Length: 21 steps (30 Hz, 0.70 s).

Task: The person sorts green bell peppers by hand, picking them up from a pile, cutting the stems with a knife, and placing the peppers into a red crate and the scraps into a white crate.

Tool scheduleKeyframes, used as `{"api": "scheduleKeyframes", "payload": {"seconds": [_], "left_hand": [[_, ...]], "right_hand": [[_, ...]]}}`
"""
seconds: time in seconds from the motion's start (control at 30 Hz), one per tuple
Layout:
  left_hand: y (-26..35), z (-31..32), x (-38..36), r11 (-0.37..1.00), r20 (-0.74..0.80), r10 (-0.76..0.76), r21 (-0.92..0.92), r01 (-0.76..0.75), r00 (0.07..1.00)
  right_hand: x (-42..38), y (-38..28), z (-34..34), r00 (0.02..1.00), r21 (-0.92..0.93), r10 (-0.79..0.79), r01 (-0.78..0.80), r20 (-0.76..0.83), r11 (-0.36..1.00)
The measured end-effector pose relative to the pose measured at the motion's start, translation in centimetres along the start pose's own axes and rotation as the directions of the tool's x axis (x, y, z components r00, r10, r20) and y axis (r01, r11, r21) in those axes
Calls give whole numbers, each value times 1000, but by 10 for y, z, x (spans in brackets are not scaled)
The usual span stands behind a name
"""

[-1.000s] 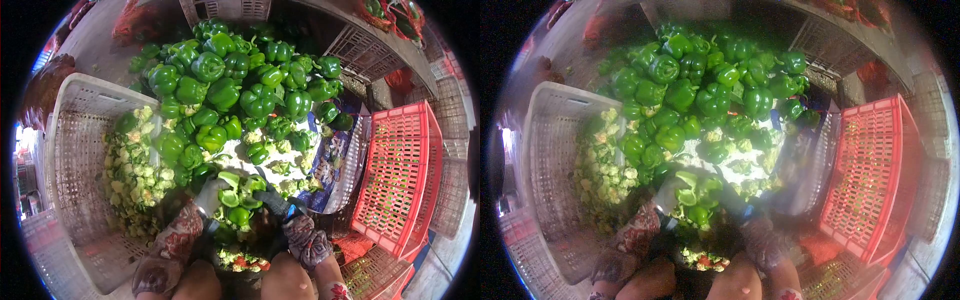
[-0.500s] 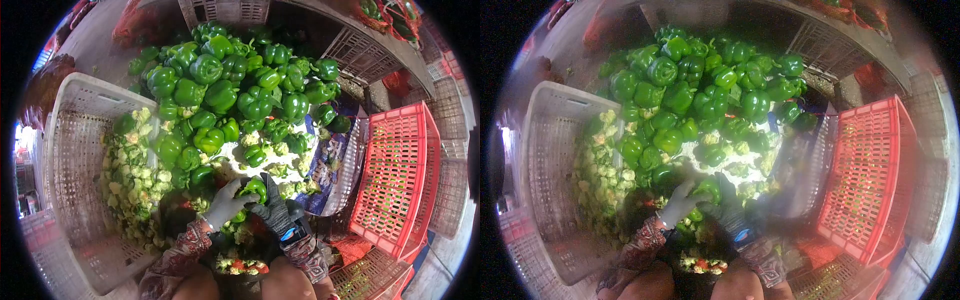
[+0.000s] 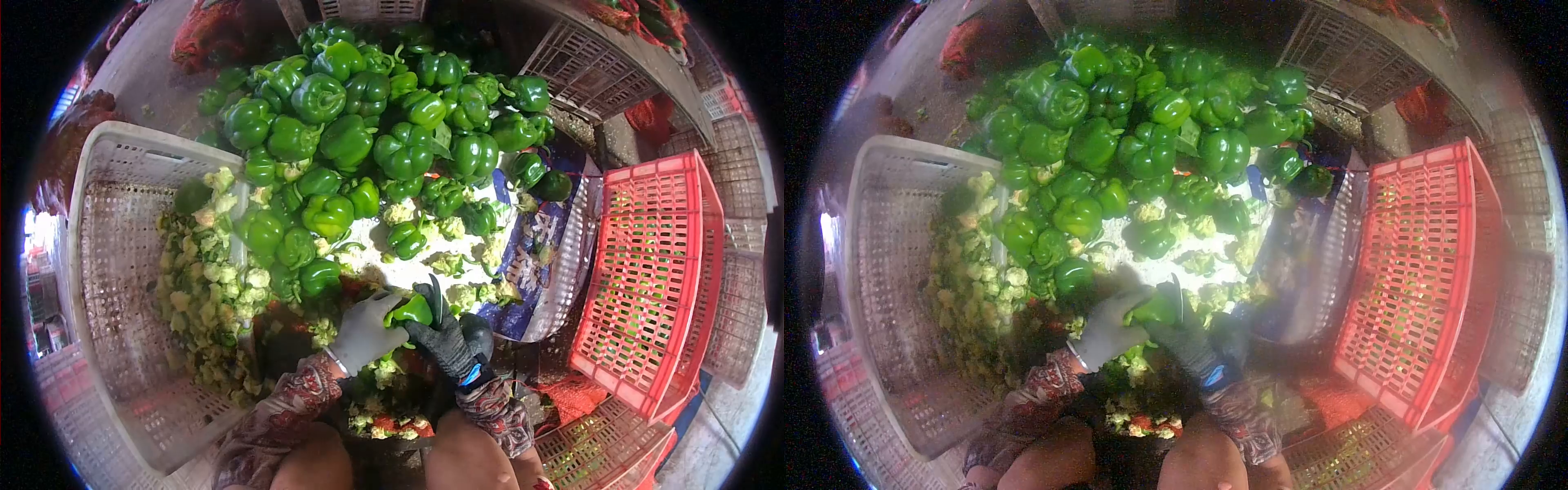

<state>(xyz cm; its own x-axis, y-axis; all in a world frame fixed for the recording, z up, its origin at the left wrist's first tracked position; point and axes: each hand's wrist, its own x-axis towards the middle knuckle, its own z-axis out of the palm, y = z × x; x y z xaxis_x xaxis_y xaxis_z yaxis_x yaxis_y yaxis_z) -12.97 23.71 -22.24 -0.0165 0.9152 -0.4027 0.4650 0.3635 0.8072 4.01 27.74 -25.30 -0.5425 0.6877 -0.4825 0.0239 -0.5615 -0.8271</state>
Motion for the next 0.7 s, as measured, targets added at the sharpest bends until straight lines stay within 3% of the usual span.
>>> {"api": "scheduleKeyframes", "payload": {"seconds": [0.07, 0.1, 0.2, 0.23, 0.3, 0.33, 0.37, 0.4, 0.43, 0.47, 0.5, 0.53, 0.57, 0.6, 0.67, 0.7], "left_hand": [[2, 6, -3, 994, 12, -106, 34, 106, 994], [2, 10, -3, 987, 15, -154, 50, 153, 988], [-15, 33, 1, 997, -181, -49, 42, 58, 982], [-22, 36, 6, 979, -133, -83, 172, 106, 988], [-71, 57, 24, 906, -47, -104, 406, 114, 993], [-53, 43, 29, 945, -114, -251, 185, 268, 961], [-34, 29, 35, 921, -177, -390, -60, 386, 904], [-20, 10, 27, 741, -63, -435, -592, 317, 898], [-45, 1, 18, 984, -185, -33, -180, -1, 982], [-59, 8, 11, 954, -184, -64, -300, 6, 981], [-70, 14, 4, 909, -183, -96, -418, 11, 979], [-81, 19, -2, 850, -181, -127, -527, 13, 975], [-59, 12, -4, 665, -171, -186, -747, -4, 968], [-38, 6, -6, 420, -139, -242, -907, -25, 960], [0, -12, -13, 486, -170, -231, -873, -37, 958], [9, -16, -11, 517, -193, -222, -854, -53, 956]], "right_hand": [[0, 3, 5, 992, -138, -107, 98, -64, 986], [0, 6, 2, 995, -235, -73, 56, -65, 970], [-11, -57, 20, 981, -730, -118, -34, -156, 683], [-12, -56, 22, 966, -823, -215, 4, -143, 568], [-12, -58, 16, 939, -866, -316, 43, -136, 498], [-10, -60, 9, 920, -888, -370, 59, -128, 456], [-11, -48, -5, 931, -702, -303, 78, -202, 708], [-11, -36, -19, 934, -411, -231, 104, -274, 906], [-10, -35, -26, 926, -107, -158, 129, -343, 986], [-19, -37, -29, 963, 430, 92, 26, -252, 903], [-15, -11, -37, 964, 437, 78, 43, -256, 898], [-16, -4, -40, 980, -170, -41, 8, -195, 985], [-16, 4, -43, 978, -715, -160, 19, -131, 699], [-17, 0, -35, 977, -736, -173, 27, -123, 676], [-21, -8, -19, 974, -777, -198, 43, -106, 628], [-27, -31, -9, 969, -593, -174, 36, -178, 804]]}}
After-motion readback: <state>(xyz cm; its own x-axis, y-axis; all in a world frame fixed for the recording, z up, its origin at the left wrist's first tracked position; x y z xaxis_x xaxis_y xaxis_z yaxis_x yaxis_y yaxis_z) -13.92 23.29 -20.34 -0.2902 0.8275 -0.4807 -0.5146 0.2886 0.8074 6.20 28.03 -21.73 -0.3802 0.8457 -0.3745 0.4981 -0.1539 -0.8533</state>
